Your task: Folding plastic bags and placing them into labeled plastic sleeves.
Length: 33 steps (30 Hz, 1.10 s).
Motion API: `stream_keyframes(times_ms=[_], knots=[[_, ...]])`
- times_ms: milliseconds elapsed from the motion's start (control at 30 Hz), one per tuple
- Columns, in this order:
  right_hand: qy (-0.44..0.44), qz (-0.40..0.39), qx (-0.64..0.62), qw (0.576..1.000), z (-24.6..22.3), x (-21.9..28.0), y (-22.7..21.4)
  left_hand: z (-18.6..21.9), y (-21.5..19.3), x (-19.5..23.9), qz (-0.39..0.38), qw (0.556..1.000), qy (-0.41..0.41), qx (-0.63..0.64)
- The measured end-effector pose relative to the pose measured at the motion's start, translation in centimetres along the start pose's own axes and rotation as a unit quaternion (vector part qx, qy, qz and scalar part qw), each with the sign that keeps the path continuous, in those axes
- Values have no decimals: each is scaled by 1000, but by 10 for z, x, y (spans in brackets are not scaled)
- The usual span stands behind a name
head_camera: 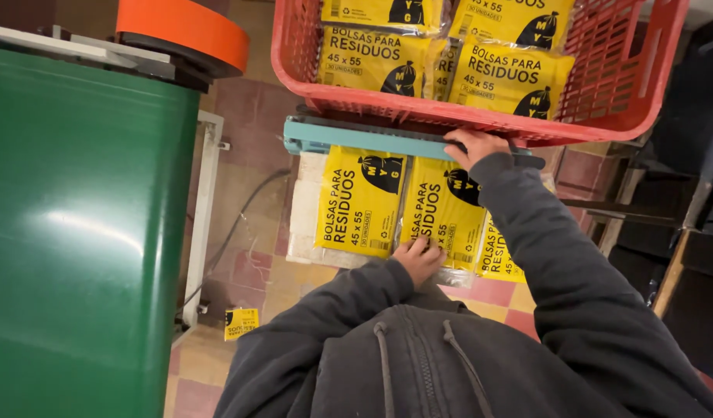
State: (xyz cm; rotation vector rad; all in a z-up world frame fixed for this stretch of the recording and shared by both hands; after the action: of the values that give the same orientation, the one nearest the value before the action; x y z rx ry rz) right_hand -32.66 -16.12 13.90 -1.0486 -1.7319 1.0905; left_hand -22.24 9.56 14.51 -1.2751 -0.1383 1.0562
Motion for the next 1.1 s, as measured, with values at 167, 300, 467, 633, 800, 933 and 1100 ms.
stream_keyframes(times_ms=[167,300,467,633,800,933,1100], knots=[[0,-8,4,1000,3,1,4,9,17,18,-41,999,0,30],[16,-26,13,999,5,-1,4,11,19,19,-63,997,8,35],[4,-21,4,1000,4,-1,3,16,17,22,-35,999,-11,17],[-20,-2,-20,1000,0,4,-1,-9,35,21,-243,956,-46,159],[13,-24,20,999,1,-1,0,-147,-51,10,-125,960,-245,-51],[-13,-19,2,1000,0,-2,2,-157,-33,26,-169,954,-245,-28],[-9,-12,-23,1000,-2,3,-3,-156,-32,22,-205,944,-256,-36]])
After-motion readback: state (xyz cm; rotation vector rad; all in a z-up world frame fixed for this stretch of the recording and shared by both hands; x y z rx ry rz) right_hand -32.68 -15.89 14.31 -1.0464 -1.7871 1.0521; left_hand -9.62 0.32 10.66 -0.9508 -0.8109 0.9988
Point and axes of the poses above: each hand's wrist, its own x-axis away from the middle knuckle, its own y-axis out of the palm, z = x × y, the point moved 8 cm from there along -x, towards the middle knuckle, and after that the axes turned 6 degrees about y, right-handed, at the moved point
